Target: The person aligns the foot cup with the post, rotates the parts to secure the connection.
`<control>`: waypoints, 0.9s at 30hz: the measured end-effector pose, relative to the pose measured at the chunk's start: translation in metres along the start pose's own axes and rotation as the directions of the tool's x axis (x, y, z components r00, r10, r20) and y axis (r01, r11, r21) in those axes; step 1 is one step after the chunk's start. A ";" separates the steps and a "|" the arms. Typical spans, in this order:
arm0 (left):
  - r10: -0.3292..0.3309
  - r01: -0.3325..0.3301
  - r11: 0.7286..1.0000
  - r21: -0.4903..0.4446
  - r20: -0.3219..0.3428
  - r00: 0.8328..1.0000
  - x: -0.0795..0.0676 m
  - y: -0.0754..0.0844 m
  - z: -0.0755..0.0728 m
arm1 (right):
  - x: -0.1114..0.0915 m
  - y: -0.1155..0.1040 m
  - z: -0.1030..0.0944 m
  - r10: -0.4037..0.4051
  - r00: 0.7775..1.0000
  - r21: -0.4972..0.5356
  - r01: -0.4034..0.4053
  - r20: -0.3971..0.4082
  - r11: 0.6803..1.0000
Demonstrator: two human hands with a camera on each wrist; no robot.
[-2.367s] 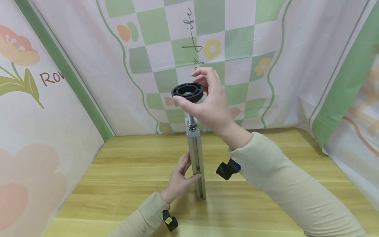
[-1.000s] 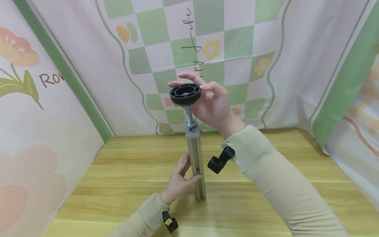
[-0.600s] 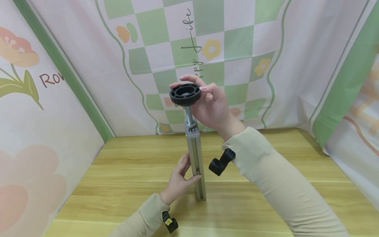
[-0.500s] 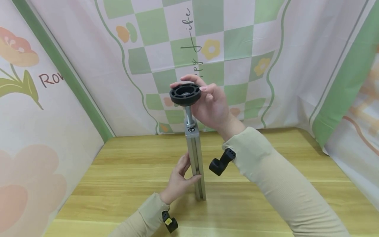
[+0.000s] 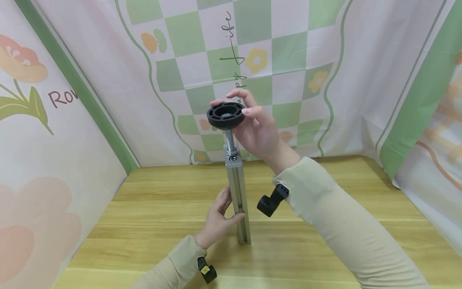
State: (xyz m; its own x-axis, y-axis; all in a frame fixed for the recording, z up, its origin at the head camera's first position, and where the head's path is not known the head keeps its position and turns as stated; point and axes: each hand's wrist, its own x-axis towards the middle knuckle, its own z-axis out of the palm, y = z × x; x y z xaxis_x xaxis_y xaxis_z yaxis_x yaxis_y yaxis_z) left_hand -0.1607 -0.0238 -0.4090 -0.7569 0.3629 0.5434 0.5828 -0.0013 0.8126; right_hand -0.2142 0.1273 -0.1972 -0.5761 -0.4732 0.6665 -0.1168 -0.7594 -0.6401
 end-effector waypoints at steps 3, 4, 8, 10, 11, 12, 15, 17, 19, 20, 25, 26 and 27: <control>-0.007 0.007 1.000 -0.001 -0.001 1.000 -0.001 0.001 0.000 | -0.002 -0.001 0.001 -0.025 1.000 -0.052 0.025 -0.011 0.998; -0.008 0.008 1.000 -0.001 -0.002 1.000 -0.001 0.001 0.000 | -0.002 -0.001 0.001 -0.036 0.999 -0.074 0.034 -0.017 0.997; -0.006 0.006 1.000 0.003 -0.003 1.000 -0.001 0.000 0.000 | -0.006 -0.005 0.005 -0.078 0.996 -0.160 0.069 -0.053 0.985; -0.005 0.005 1.000 0.001 -0.004 1.000 0.000 0.000 0.000 | -0.007 -0.007 0.008 -0.094 0.992 -0.198 0.077 -0.080 0.977; -0.003 0.003 1.000 0.003 -0.004 1.000 0.000 -0.001 0.001 | -0.007 -0.008 0.010 -0.100 0.991 -0.214 0.078 -0.094 0.974; -0.004 0.004 1.000 0.002 -0.004 1.000 0.000 -0.001 0.001 | -0.008 -0.009 0.012 -0.105 0.989 -0.237 0.078 -0.107 0.968; -0.002 0.002 1.000 -0.001 -0.004 1.000 0.000 -0.001 0.001 | -0.009 -0.011 0.018 -0.119 0.982 -0.338 0.063 -0.148 0.939; 0.002 -0.002 1.000 0.001 -0.005 1.000 0.000 -0.001 0.001 | -0.010 -0.011 0.021 -0.135 0.975 -0.420 0.049 -0.177 0.906; 0.003 -0.003 1.000 0.001 -0.006 1.000 0.000 0.000 0.000 | -0.011 -0.011 0.024 -0.158 0.964 -0.496 0.033 -0.212 0.868; 0.004 -0.004 1.000 -0.001 -0.005 1.000 0.000 0.000 0.000 | -0.011 -0.011 0.025 -0.169 0.959 -0.531 0.022 -0.229 0.847; 0.009 -0.009 1.000 -0.005 -0.009 1.000 0.000 0.002 0.001 | -0.012 -0.010 0.032 -0.213 0.926 -0.644 -0.041 -0.311 0.764; 0.011 -0.011 1.000 -0.005 -0.009 1.000 0.000 0.002 0.001 | -0.012 -0.010 0.033 -0.222 0.920 -0.664 -0.053 -0.323 0.746; 0.012 -0.012 1.000 -0.006 -0.009 1.000 0.000 0.001 0.001 | -0.012 -0.010 0.034 -0.234 0.914 -0.682 -0.061 -0.332 0.729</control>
State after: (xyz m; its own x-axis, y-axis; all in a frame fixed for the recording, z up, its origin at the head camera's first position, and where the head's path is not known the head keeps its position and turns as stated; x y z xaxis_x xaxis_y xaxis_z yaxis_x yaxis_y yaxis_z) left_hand -0.1597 -0.0230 -0.4080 -0.7524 0.3541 0.5554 0.5903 -0.0117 0.8071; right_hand -0.1784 0.1252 -0.1860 -0.7677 -0.1059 0.6320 -0.6018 -0.2196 -0.7678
